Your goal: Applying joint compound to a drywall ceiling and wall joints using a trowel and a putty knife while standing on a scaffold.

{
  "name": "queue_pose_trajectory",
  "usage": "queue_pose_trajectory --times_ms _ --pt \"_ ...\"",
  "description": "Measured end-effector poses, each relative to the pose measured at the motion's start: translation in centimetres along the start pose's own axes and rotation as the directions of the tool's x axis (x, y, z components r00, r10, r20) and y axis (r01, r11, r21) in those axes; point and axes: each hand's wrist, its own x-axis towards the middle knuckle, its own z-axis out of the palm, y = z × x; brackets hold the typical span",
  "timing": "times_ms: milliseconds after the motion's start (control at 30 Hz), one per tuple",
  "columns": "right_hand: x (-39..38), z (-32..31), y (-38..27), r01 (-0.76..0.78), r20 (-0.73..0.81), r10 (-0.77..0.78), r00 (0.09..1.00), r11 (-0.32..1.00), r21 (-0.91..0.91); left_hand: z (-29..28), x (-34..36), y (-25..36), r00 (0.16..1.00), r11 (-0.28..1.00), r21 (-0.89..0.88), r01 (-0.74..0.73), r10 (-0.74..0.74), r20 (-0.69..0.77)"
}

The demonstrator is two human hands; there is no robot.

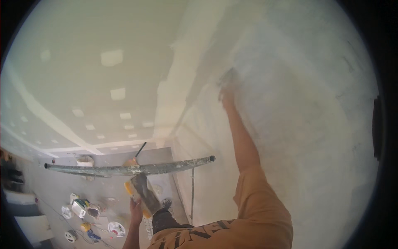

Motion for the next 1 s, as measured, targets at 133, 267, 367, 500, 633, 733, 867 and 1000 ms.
queue_pose_trajectory --times_ms 133,267,367,500,633,733,867,1000 --pt "-20.2 -6.2 -2.5 -0.222 0.165 0.249 0.954 0.961 -0.165 8.5 9.9 4.8 0.983 0.982 0.172 -0.073 0.042 0.179" --pt "-37.8 -13.6 -4.8 -0.429 -0.005 0.448 0.894 0.853 -0.298 23.2 23.5 12.2 0.826 0.915 -0.025 -0.402 0.375 0.422" --pt "-48.0 -18.6 -6.6 -0.363 0.001 0.437 0.900 0.749 -0.554 37.1 31.9 18.8 0.577 0.673 -0.003 -0.740 0.636 0.513" --pt "-57.8 -21.9 -8.0 -0.586 -0.092 0.660 0.746 0.584 -0.562 50.9 37.3 24.0 0.584 0.555 0.219 -0.803 0.655 0.480" --pt "-63.5 -23.0 -8.4 -0.611 -0.160 0.670 0.725 0.519 -0.597 57.8 38.9 24.9 0.581 0.533 0.247 -0.810 0.667 0.466" --pt "-66.3 -23.3 -8.2 -0.662 -0.224 0.693 0.685 0.464 -0.588 59.8 39.4 24.3 0.489 0.436 0.221 -0.872 0.789 0.372" --pt "-68.3 -23.5 -6.8 -0.765 -0.231 0.790 0.568 0.403 -0.503 60.8 39.9 23.2 0.427 0.391 0.173 -0.904 0.847 0.317" --pt "-67.9 -24.1 -5.6 -0.718 -0.228 0.731 0.643 0.472 -0.512 61.9 40.8 23.1 0.511 0.513 0.109 -0.851 0.764 0.395"
